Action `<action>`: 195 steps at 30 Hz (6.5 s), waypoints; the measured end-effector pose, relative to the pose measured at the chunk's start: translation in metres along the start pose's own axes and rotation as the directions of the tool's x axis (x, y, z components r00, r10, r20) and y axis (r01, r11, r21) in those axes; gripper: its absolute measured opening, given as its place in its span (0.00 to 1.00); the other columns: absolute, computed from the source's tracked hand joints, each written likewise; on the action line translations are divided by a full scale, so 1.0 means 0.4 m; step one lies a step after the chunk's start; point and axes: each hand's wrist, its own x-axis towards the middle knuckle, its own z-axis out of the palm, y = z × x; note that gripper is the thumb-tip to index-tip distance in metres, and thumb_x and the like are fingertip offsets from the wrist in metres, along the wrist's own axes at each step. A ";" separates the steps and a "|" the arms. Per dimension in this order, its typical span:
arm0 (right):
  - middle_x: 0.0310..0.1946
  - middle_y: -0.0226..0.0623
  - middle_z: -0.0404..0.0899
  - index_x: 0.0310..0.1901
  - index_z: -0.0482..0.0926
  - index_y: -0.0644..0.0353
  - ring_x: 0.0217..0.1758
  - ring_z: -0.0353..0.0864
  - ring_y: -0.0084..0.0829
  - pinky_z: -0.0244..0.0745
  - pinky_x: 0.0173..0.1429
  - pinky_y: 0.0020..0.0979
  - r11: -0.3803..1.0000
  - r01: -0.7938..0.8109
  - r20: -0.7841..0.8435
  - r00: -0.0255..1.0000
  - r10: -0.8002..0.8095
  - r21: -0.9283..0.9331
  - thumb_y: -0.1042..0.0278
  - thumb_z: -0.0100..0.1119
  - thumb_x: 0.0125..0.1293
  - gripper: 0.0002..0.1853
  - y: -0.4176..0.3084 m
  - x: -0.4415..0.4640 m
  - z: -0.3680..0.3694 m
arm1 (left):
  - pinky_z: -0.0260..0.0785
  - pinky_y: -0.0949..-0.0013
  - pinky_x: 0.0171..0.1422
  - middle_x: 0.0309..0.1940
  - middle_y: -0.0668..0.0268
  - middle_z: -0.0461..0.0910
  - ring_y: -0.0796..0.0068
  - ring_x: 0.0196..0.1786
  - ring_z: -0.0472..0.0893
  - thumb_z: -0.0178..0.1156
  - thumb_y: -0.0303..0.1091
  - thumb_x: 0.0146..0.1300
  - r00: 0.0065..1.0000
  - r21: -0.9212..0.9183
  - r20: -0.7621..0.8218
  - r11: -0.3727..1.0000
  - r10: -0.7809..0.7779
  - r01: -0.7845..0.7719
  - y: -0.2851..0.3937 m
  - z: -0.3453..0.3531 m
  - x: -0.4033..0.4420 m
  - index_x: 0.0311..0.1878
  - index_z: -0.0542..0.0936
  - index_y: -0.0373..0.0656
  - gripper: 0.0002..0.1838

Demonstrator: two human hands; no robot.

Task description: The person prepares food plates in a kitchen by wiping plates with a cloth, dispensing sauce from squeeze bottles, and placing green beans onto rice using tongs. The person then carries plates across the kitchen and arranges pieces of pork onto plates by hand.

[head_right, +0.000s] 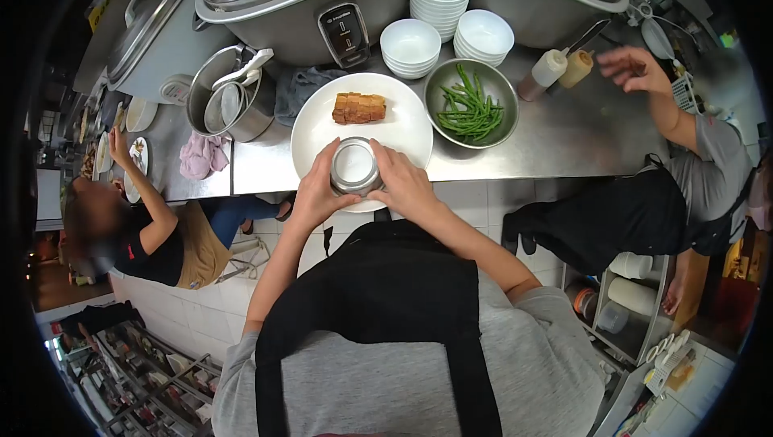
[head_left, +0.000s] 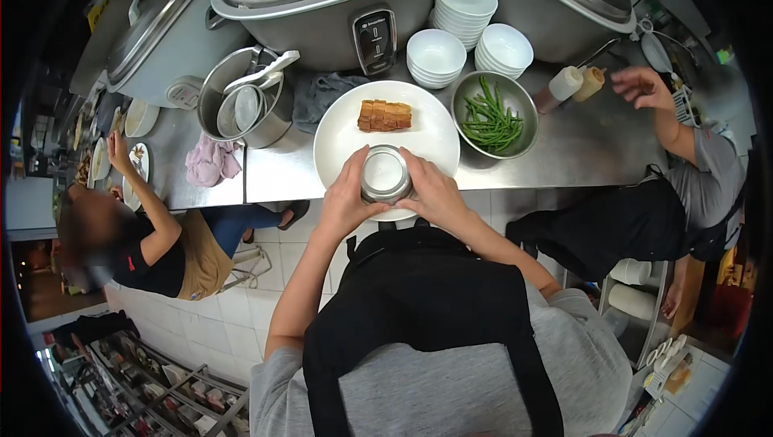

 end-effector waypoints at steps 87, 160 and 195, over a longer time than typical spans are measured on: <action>0.30 0.38 0.77 0.39 0.72 0.67 0.31 0.77 0.31 0.72 0.35 0.29 0.862 0.485 -0.005 0.871 -0.491 -0.148 0.68 0.54 0.58 0.11 -0.434 0.704 -0.067 | 0.65 0.56 0.58 0.53 0.54 0.70 0.63 0.54 0.74 0.46 0.44 0.66 0.880 -0.654 -0.382 0.756 -0.283 -0.041 -0.374 -0.516 0.042 0.58 0.67 0.37 0.23; 0.28 0.46 0.80 0.34 0.79 0.60 0.35 0.79 0.47 0.73 0.39 0.43 0.784 -0.275 -0.202 0.960 0.193 -0.557 0.62 0.56 0.58 0.10 0.284 0.008 -0.471 | 0.40 0.52 0.71 0.68 0.46 0.47 0.47 0.71 0.45 0.47 0.58 0.62 0.581 0.098 -0.796 0.911 -0.170 0.402 -0.296 0.050 0.016 0.68 0.53 0.40 0.39; 0.19 0.47 0.74 0.35 0.77 0.62 0.26 0.75 0.47 0.65 0.31 0.42 0.885 0.305 0.290 0.934 -0.207 -0.352 0.64 0.55 0.59 0.10 -0.051 0.112 -0.270 | 0.40 0.54 0.72 0.67 0.48 0.51 0.48 0.71 0.47 0.53 0.59 0.57 0.549 0.119 -0.820 0.891 -0.160 0.438 -0.303 0.041 0.011 0.68 0.52 0.39 0.44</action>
